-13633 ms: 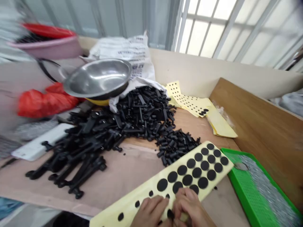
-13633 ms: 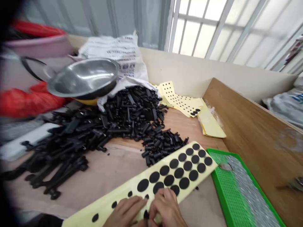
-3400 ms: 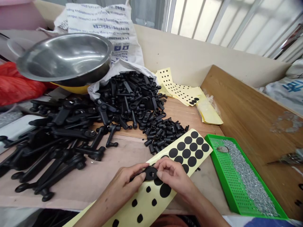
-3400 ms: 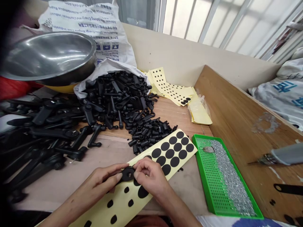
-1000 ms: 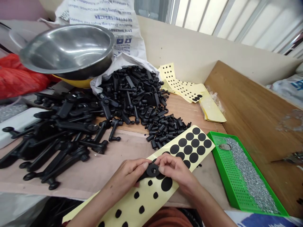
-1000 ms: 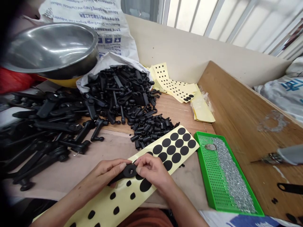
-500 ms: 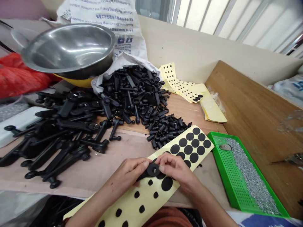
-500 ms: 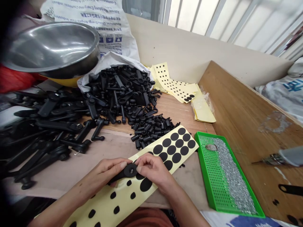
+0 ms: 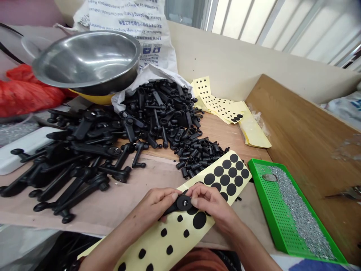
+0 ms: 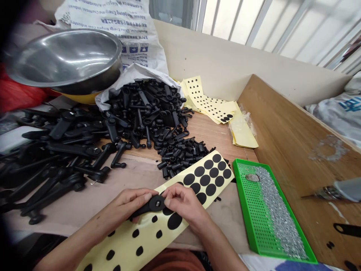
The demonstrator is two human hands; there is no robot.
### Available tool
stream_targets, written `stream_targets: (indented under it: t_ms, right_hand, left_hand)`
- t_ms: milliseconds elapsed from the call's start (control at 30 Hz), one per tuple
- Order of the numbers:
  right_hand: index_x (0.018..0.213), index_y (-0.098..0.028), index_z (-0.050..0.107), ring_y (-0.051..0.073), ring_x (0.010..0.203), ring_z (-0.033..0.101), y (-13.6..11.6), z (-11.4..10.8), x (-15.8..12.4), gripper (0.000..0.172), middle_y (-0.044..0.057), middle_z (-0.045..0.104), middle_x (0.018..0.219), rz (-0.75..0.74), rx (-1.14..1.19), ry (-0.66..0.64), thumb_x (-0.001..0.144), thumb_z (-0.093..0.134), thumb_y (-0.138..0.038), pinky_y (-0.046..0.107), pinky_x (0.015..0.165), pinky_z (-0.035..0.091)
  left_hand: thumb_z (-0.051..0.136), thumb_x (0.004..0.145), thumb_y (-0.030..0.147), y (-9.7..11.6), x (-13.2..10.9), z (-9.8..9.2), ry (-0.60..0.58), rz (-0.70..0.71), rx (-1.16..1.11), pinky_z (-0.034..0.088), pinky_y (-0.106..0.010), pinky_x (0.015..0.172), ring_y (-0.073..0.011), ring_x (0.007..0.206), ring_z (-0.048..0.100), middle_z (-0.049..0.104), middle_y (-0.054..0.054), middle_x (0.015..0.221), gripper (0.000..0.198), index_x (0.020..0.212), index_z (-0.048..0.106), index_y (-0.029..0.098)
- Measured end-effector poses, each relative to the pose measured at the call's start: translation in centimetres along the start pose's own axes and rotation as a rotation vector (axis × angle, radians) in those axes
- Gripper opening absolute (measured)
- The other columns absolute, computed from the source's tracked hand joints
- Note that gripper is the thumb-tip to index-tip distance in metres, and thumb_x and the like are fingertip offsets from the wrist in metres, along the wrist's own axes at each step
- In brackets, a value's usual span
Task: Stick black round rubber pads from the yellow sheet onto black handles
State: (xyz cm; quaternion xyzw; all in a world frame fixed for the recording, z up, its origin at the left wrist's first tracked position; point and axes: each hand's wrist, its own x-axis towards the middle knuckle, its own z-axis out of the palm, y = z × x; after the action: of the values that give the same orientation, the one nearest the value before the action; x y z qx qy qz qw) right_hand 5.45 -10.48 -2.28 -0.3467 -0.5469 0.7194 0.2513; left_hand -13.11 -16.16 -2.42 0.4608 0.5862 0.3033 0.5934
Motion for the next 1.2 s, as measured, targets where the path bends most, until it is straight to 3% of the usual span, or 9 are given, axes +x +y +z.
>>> stream_targets:
  t_ms: [200, 600, 900, 1200]
  right_hand:
    - [0.061, -0.017, 0.055, 0.017, 0.08, 0.051, 0.02, 0.15, 0.06, 0.018, 0.005, 0.055, 0.088, -0.009, -0.006, 0.005, 0.066, 0.068, -0.028, 0.028, 0.07, 0.038]
    - [0.061, -0.017, 0.054, 0.017, 0.08, 0.051, 0.16, 0.29, -0.03, 0.018, 0.004, 0.056, 0.087, -0.019, -0.023, 0.012, 0.066, 0.068, -0.029, 0.029, 0.072, 0.039]
    - [0.061, -0.017, 0.054, 0.017, 0.079, 0.051, 0.37, 0.16, -0.04, 0.018, 0.005, 0.055, 0.088, -0.031, -0.052, 0.011, 0.066, 0.067, -0.03, 0.028, 0.068, 0.04]
    - [0.061, -0.019, 0.054, 0.015, 0.072, 0.05, 0.85, 0.57, 0.25, 0.012, 0.003, 0.055, 0.081, -0.047, -0.095, 0.067, 0.066, 0.064, -0.024, 0.026, 0.062, 0.041]
  left_hand:
    - [0.047, 0.081, 0.048, 0.32, -0.09, 0.0, -0.019, 0.005, 0.031, 0.037, -0.015, 0.044, -0.0108, 0.056, 0.041, 0.044, 0.003, 0.061, 0.038, 0.084, 0.066, 0.014]
    - [0.045, 0.082, 0.047, 0.13, -0.16, 0.0, -0.011, 0.019, 0.054, 0.038, -0.016, 0.044, -0.0115, 0.057, 0.042, 0.043, 0.003, 0.062, 0.039, 0.087, 0.066, 0.014]
    - [0.053, 0.077, 0.043, -0.53, 0.03, 0.09, 0.015, 0.024, 0.029, 0.036, -0.018, 0.044, -0.0101, 0.052, 0.04, 0.05, 0.002, 0.061, 0.044, 0.104, 0.066, 0.011]
    - [0.054, 0.078, 0.039, -0.32, -0.15, 0.35, 0.07, 0.049, 0.067, 0.037, -0.018, 0.043, -0.0118, 0.053, 0.05, 0.066, -0.001, 0.068, 0.037, 0.102, 0.069, 0.015]
